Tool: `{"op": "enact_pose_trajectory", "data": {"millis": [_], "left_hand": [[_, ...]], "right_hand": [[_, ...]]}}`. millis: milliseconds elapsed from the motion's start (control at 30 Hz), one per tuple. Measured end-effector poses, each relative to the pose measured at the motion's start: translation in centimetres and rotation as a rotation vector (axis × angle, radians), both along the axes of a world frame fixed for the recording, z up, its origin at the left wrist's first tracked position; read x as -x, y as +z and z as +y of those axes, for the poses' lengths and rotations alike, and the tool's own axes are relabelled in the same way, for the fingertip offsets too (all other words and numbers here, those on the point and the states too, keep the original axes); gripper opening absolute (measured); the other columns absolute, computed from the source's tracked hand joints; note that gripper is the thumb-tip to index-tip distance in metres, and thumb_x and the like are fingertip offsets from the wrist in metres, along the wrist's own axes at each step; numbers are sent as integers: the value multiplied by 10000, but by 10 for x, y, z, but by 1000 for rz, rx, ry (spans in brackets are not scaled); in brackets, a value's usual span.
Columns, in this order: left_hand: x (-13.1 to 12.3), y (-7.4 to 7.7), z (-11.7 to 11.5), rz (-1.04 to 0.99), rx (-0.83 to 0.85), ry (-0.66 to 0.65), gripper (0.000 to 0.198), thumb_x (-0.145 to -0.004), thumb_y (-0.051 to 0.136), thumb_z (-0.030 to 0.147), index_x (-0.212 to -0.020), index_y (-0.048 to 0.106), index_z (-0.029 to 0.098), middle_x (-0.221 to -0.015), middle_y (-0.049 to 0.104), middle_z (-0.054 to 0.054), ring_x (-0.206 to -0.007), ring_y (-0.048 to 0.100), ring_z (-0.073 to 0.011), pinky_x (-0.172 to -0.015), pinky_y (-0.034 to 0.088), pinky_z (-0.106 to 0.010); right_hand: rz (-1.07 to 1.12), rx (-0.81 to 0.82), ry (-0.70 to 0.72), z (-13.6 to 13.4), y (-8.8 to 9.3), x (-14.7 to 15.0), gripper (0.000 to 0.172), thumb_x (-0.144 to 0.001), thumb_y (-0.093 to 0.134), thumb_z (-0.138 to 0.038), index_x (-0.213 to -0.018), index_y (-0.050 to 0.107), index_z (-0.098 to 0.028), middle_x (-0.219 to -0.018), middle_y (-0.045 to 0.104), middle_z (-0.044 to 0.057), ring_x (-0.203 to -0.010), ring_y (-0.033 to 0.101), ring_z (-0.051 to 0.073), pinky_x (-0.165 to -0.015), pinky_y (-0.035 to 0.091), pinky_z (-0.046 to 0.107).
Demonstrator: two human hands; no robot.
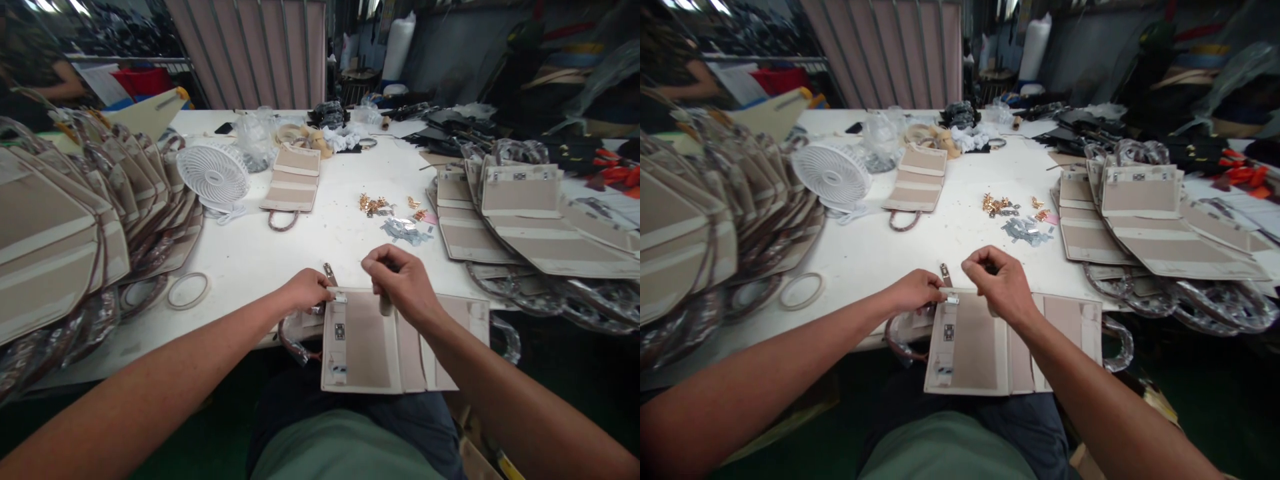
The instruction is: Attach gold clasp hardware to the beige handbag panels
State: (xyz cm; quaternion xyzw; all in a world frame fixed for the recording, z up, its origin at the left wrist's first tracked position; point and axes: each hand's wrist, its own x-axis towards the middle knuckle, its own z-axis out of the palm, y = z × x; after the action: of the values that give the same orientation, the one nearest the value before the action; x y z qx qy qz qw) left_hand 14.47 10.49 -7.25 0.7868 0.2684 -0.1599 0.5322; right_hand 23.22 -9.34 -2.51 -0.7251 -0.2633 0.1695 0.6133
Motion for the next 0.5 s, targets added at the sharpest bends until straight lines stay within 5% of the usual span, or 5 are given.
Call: {"op": "enact_pose_trajectory", "data": {"millis": [233,367,500], "left_hand": [[-4,-7,8,83,173,41,182,-717,797,233,-857,738,134,-568,681,-29,-474,637,-173,-432,426,-236],[-4,-12,11,77,237,55,190,-707,812,231,-856,739,138,-557,677,-19,-465,638,-173,-425,422,-237],[-2,-12,10,54,261,74,138,-728,782,195,-845,735,139,-539,661,-10,-445,622,-171,-423,427,-244]], "right_hand": [[119,-355,-151,12,-31,16,447,-906,728,-448,-616,474,-222,-541,486,-50,-515,514,124,-542,461,262],[237,-575,-129,23,-26,12,456,-915,704,-427,-616,427,-222,-521,361,-83,-431,359,91,-451,368,244],[295,-622,-100,44,-26,14,457,-911,682,-444,-604,424,-226,-505,310,-88,-406,313,88,-412,316,242]]}}
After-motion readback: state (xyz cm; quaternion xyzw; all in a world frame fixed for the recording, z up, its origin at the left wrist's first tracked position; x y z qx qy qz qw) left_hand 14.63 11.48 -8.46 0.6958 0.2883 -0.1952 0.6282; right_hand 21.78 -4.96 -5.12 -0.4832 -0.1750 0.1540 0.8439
